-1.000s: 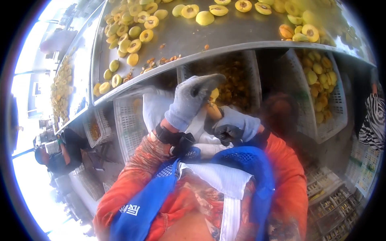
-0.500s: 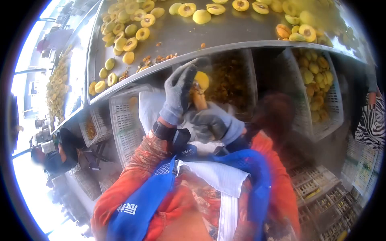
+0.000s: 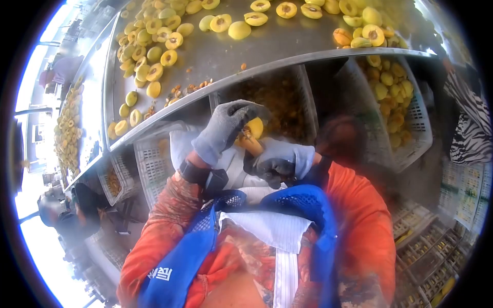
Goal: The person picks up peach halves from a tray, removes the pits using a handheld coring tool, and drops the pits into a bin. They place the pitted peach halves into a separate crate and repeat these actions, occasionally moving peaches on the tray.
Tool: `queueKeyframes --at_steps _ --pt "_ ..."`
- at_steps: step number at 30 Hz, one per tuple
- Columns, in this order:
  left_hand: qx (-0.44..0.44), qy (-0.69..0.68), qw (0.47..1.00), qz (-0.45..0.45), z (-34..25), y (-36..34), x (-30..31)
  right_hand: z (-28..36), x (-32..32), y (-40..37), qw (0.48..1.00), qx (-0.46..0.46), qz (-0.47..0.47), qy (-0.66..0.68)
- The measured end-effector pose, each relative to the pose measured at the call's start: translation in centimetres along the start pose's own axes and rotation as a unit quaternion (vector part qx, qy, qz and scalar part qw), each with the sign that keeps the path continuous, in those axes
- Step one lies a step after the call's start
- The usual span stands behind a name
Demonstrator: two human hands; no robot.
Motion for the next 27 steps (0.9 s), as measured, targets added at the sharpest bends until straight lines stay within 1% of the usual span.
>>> queueKeyframes --at_steps 2,3,5,6,7,8,9,11,12,13,14,15,18,19,20,21,22,23,24,25,26,27 --pt "0.017 -0.052 0.998 -0.028 -0.8 0.0 -0.5 0.5 0.2 -0.2 1.0 0.009 0.017 0.017" --pt "-0.021 -0.097 0.995 -0.033 -1.3 -0.3 -0.3 0.4 0.1 -0.1 0.999 0.034 0.012 0.038" --pt "-0.063 -0.172 0.982 -0.04 -1.6 -0.4 -0.1 -0.3 -0.2 0.6 0.993 0.084 0.013 0.08" --pt "-0.083 -0.209 0.973 -0.046 -1.6 -0.5 0.0 -0.7 -0.3 1.1 0.989 0.082 0.03 0.117" --pt "-0.095 -0.224 0.969 -0.049 -1.5 -0.8 0.1 -1.2 -0.3 1.4 0.983 0.08 0.045 0.156" --pt "-0.122 -0.198 0.97 -0.074 -1.6 -0.9 0.3 -1.5 -0.6 1.7 0.976 0.077 0.058 0.195" --pt "-0.149 -0.172 0.969 -0.1 -1.8 -1.0 0.5 -1.2 -1.5 1.7 0.969 0.103 0.07 0.212" --pt "-0.108 -0.242 0.953 -0.145 -1.4 -1.5 1.4 -1.6 -2.4 2.2 0.952 0.132 0.122 0.249" --pt "-0.117 -0.306 0.929 -0.17 1.8 -0.1 2.9 -1.5 -2.7 2.6 0.941 0.144 0.148 0.268" --pt "-0.081 -0.409 0.894 -0.164 3.6 -0.1 4.3 -1.4 -2.6 2.7 0.955 0.111 0.123 0.247" --pt "-0.092 -0.415 0.886 -0.186 3.7 -1.2 5.5 -1.2 -2.4 2.8 0.966 0.077 0.098 0.229" --pt "-0.103 -0.42 0.878 -0.207 3.7 -2.3 6.7 -0.2 -2.3 2.2 0.968 0.055 0.094 0.228" --pt "0.037 -0.272 0.939 -0.207 3.8 -9.7 13.1 1.5 0.6 1.2 0.983 0.049 0.085 0.154" --pt "0.069 -0.048 0.956 -0.282 5.2 -11.6 16.0 1.3 2.2 1.1 0.997 0.062 0.025 0.043" --pt "0.123 0.173 0.912 -0.35 6.6 -13.6 18.9 0.9 3.8 1.2 0.994 0.075 -0.037 -0.067" --pt "0.122 0.114 0.904 -0.394 8.2 -15.0 21.6 -0.6 6.5 2.2 0.914 0.072 -0.155 -0.367" --pt "0.159 0.245 0.847 -0.444 8.6 -15.6 24.9 -2.3 8.7 3.4 0.732 0.063 -0.257 -0.628" --pt "0.117 0.252 0.839 -0.467 7.2 -14.7 26.1 -3.4 9.4 3.6 0.706 0.068 -0.296 -0.64" --pt "0.074 0.35 0.816 -0.454 5.2 -12.8 27.1 -3.2 9.2 3.9 0.737 0.089 -0.285 -0.606" --pt "0.081 0.497 0.738 -0.449 4.7 -10.3 29.3 -2.6 8.7 4.2 0.766 0.108 -0.273 -0.571" --pt "0.09 0.423 0.77 -0.469 4.9 -7.2 31.3 -2.0 8.0 4.3 0.793 0.127 -0.263 -0.534" --pt "0.13 0.358 0.793 -0.475 4.3 -4.0 32.0 -0.8 6.7 4.0 0.763 0.118 -0.283 -0.569"
Point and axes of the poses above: each hand's wrist, its own y-axis towards the middle knuckle, its own x-axis out of the back of the hand, z = x × y, the point moved 3 cm from there along y, towards the middle knuckle, and after that the axes turned 9 degrees about x, right-handed, at the moved point
